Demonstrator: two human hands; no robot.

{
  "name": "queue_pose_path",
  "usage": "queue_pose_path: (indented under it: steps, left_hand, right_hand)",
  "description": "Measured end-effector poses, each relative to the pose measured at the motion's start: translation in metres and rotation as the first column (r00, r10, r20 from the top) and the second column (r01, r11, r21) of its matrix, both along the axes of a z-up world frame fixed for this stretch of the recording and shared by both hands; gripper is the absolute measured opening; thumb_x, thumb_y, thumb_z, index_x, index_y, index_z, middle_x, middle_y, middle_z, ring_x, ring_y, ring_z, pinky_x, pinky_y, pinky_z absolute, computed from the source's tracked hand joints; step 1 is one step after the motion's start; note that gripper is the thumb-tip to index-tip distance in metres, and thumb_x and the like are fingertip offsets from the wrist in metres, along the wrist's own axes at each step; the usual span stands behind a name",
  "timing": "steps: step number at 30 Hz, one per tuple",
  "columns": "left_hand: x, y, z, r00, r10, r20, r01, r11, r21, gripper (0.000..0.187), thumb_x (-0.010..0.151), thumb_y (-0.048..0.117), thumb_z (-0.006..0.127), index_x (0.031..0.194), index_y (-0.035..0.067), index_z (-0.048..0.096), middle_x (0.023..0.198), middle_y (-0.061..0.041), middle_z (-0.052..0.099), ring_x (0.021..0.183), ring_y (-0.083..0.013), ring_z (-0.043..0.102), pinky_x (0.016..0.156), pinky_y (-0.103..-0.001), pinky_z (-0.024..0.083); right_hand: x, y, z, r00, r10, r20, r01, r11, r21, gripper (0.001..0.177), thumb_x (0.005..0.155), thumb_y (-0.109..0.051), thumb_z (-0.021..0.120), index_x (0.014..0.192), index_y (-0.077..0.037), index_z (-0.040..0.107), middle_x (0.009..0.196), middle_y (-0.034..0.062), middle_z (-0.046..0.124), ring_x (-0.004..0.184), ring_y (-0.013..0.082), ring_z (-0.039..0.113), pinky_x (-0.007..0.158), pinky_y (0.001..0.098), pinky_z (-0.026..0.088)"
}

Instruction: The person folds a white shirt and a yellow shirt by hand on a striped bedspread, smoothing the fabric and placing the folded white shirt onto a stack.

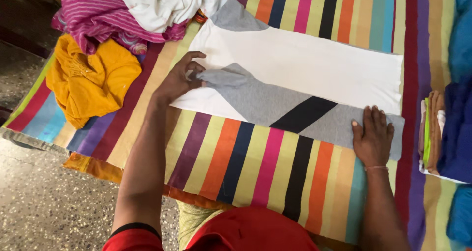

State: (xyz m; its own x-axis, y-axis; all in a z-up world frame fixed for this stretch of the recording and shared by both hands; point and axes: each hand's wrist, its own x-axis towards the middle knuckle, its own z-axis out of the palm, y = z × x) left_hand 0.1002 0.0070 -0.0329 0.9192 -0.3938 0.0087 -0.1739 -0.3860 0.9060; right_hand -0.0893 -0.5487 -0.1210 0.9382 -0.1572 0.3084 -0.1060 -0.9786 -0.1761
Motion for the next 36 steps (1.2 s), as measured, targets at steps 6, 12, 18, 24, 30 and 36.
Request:
queue_pose_path:
  steps: [6,12,18,24,30,36]
  left_hand:
    - [0.02,-0.027,-0.007,0.95,0.169,-0.261,-0.131,0.979,0.157,0.056,0.091,0.051,0.071,0.136,0.02,0.059,0.09,-0.01,0.071,0.09,-0.0201,0.068,0.09,-0.039,0.051]
    - [0.046,-0.058,-0.042,0.978,-0.077,0.194,-0.068,0.764,0.642,0.045,0.081,0.051,0.082,0.11,0.018,0.073,0.11,-0.012,0.067,0.113,-0.0338,0.056,0.097,-0.064,0.023]
    - [0.056,-0.067,-0.064,0.97,-0.134,0.205,-0.019,0.792,0.61,0.022,0.083,0.028,0.076,0.093,0.014,0.062,0.106,-0.01,0.069,0.108,-0.032,0.063,0.095,-0.058,0.036]
    - [0.069,-0.072,-0.037,0.983,-0.094,0.156,0.031,0.93,0.365,0.027,0.089,0.016,0.075,0.101,0.007,0.053,0.095,-0.016,0.067,0.093,-0.0357,0.068,0.084,-0.047,0.051]
    - [0.067,-0.084,0.024,0.933,-0.245,0.265,0.19,0.958,0.217,0.059,0.072,-0.007,0.079,0.122,0.007,0.051,0.1,-0.013,0.068,0.104,-0.0323,0.068,0.084,-0.044,0.052]
    - [0.027,-0.099,0.029,0.714,-0.446,0.54,0.066,0.81,0.582,0.057,0.089,-0.006,0.065,0.141,0.016,0.062,0.1,-0.01,0.072,0.1,-0.0328,0.067,0.093,-0.048,0.048]
  right_hand:
    - [0.002,0.0,0.001,1.0,0.009,0.009,-0.009,1.0,-0.002,0.063,0.111,-0.046,0.04,0.155,-0.003,0.049,0.162,0.0232,0.043,0.152,0.0404,0.034,0.119,0.0642,0.022]
    - [0.002,-0.002,0.0,1.0,0.003,0.009,-0.003,1.0,0.003,0.062,0.111,-0.047,0.041,0.155,-0.003,0.049,0.162,0.0231,0.044,0.153,0.04,0.034,0.12,0.0638,0.023]
    - [0.002,0.0,0.002,1.0,0.002,0.013,-0.002,1.0,0.009,0.062,0.111,-0.047,0.04,0.154,-0.004,0.05,0.161,0.0233,0.044,0.152,0.04,0.035,0.12,0.0631,0.023]
    - [0.0,0.001,0.002,1.0,0.009,0.025,-0.01,1.0,0.008,0.062,0.111,-0.046,0.042,0.154,-0.003,0.05,0.161,0.0243,0.045,0.152,0.041,0.036,0.119,0.0632,0.024]
    - [0.0,0.002,0.004,0.999,0.008,0.036,-0.008,1.0,0.017,0.059,0.112,-0.045,0.043,0.153,-0.004,0.051,0.161,0.0239,0.046,0.152,0.0404,0.036,0.12,0.0634,0.023]
    - [0.0,0.002,0.005,1.0,-0.005,0.014,0.005,0.999,0.033,0.061,0.111,-0.046,0.043,0.154,-0.004,0.051,0.161,0.0234,0.044,0.152,0.04,0.035,0.12,0.0638,0.022]
